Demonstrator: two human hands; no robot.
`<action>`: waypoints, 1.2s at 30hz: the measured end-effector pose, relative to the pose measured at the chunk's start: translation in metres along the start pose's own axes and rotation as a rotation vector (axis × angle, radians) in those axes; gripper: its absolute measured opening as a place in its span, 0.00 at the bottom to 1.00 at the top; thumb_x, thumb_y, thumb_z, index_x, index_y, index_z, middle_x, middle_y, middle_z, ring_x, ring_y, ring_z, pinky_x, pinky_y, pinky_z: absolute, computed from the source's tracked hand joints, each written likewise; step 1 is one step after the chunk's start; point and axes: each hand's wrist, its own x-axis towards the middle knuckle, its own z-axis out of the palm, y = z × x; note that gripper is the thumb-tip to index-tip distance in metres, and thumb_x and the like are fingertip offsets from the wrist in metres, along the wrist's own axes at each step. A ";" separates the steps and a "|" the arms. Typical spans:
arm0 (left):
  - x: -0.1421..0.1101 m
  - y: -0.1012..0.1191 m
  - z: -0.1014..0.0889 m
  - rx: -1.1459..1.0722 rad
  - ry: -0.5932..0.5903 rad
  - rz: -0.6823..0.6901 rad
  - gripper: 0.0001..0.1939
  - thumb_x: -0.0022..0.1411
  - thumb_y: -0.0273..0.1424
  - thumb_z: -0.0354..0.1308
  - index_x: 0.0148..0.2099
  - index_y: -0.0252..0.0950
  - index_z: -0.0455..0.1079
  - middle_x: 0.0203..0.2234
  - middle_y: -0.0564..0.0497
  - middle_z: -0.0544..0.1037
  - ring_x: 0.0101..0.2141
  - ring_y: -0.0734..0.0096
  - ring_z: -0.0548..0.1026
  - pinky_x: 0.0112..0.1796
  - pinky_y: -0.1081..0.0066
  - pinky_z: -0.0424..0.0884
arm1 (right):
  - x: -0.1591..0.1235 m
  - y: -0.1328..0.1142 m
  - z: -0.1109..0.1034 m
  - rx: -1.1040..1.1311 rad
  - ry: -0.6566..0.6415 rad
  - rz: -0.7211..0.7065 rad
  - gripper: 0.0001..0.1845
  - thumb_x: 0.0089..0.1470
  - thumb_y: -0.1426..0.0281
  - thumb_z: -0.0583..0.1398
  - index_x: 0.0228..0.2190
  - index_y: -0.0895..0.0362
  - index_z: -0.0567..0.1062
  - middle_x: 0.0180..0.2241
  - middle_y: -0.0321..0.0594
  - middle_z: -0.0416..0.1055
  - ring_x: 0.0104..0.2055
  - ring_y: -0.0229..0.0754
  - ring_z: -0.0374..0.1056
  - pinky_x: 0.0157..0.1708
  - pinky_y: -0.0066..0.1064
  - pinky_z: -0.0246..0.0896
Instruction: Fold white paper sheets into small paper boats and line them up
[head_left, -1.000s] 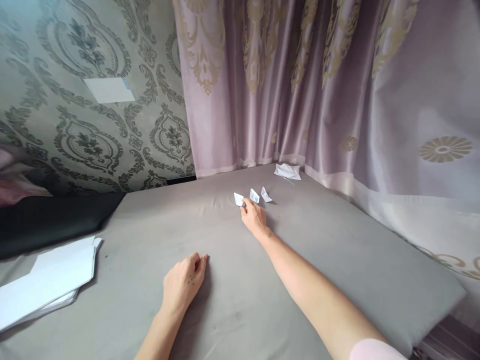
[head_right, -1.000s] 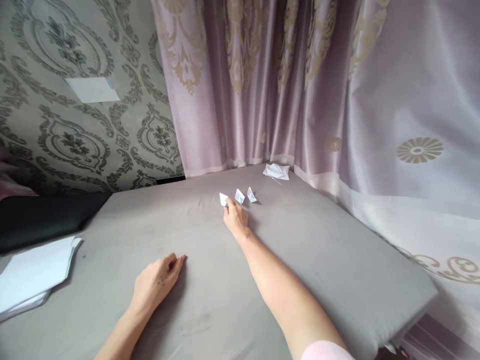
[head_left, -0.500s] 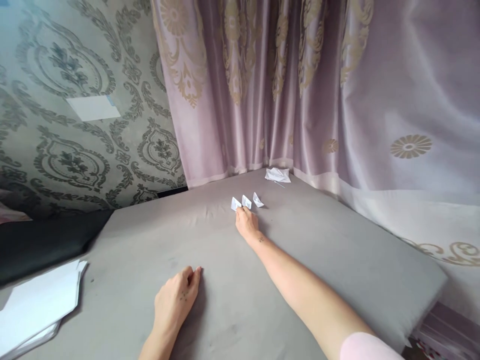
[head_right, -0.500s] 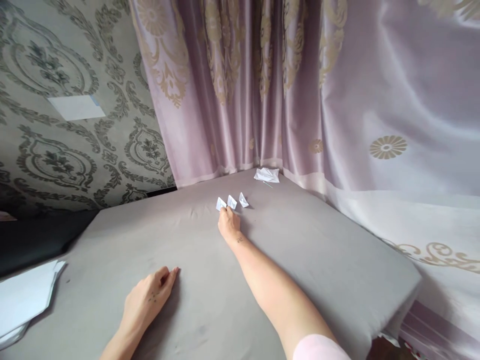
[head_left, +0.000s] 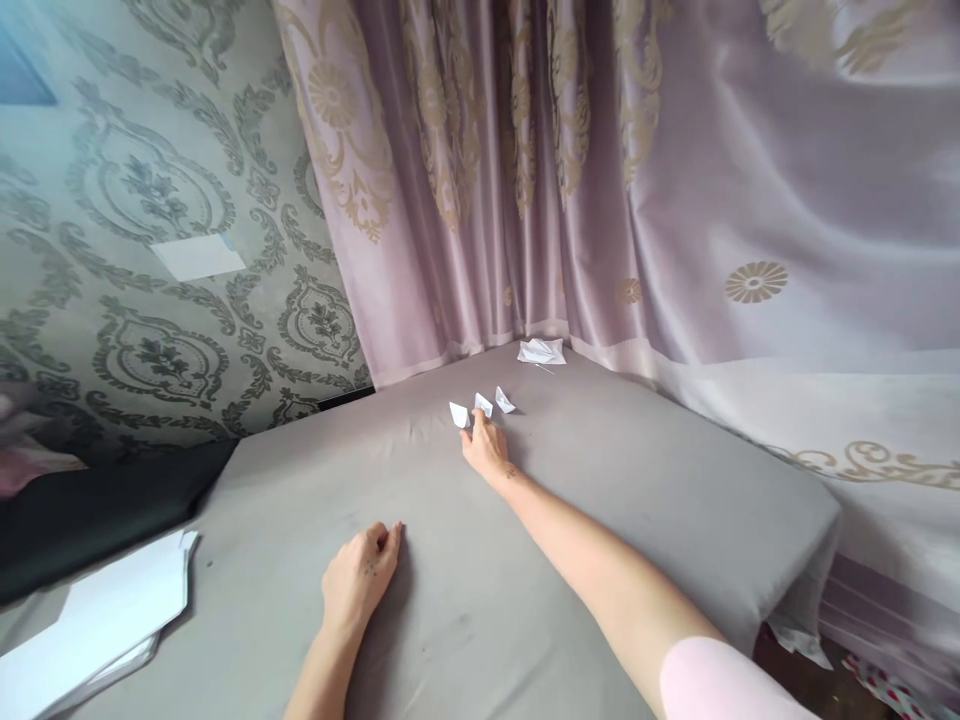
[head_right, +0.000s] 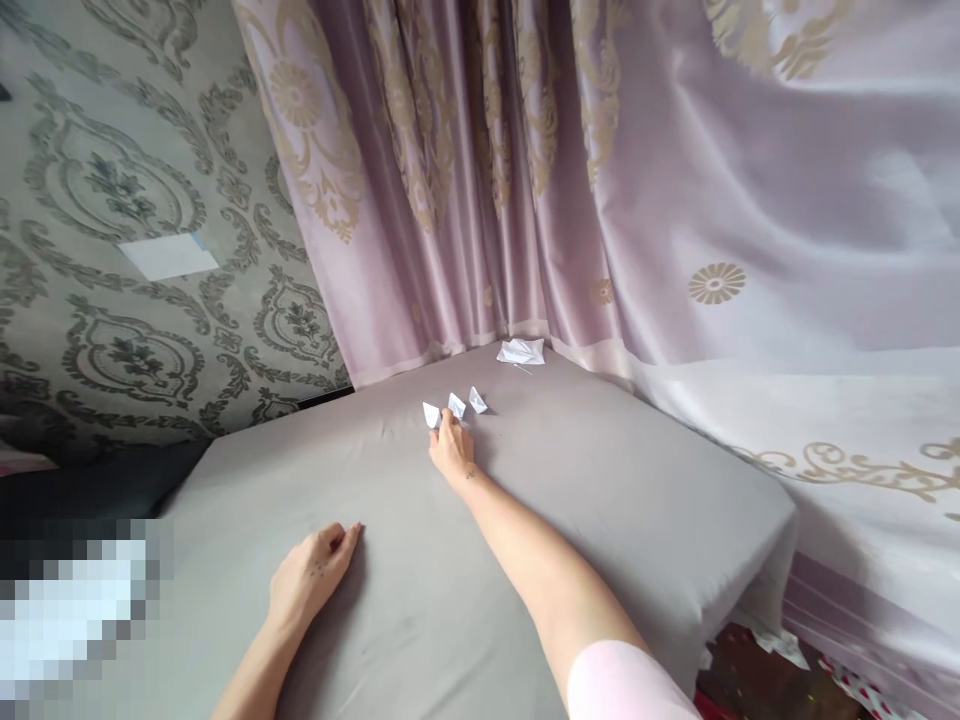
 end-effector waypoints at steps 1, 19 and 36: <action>0.000 0.000 0.001 0.004 0.004 0.006 0.22 0.66 0.47 0.36 0.28 0.41 0.59 0.27 0.49 0.77 0.34 0.59 0.75 0.29 0.70 0.59 | -0.004 -0.001 -0.002 0.018 -0.002 0.019 0.18 0.59 0.70 0.54 0.51 0.58 0.60 0.47 0.50 0.71 0.47 0.45 0.69 0.41 0.32 0.60; 0.000 -0.118 -0.044 -0.288 0.319 0.107 0.17 0.51 0.50 0.47 0.27 0.44 0.67 0.27 0.50 0.77 0.31 0.57 0.74 0.35 0.64 0.68 | -0.131 -0.061 0.013 0.181 -0.343 -0.384 0.09 0.55 0.70 0.55 0.38 0.53 0.73 0.40 0.40 0.73 0.41 0.40 0.69 0.40 0.29 0.60; 0.002 -0.232 -0.112 -0.107 0.409 -0.433 0.18 0.62 0.33 0.50 0.50 0.31 0.72 0.48 0.42 0.77 0.49 0.60 0.74 0.47 0.72 0.68 | -0.116 -0.054 0.023 0.160 -0.340 -0.539 0.12 0.58 0.71 0.51 0.36 0.55 0.74 0.37 0.42 0.71 0.36 0.42 0.68 0.38 0.32 0.57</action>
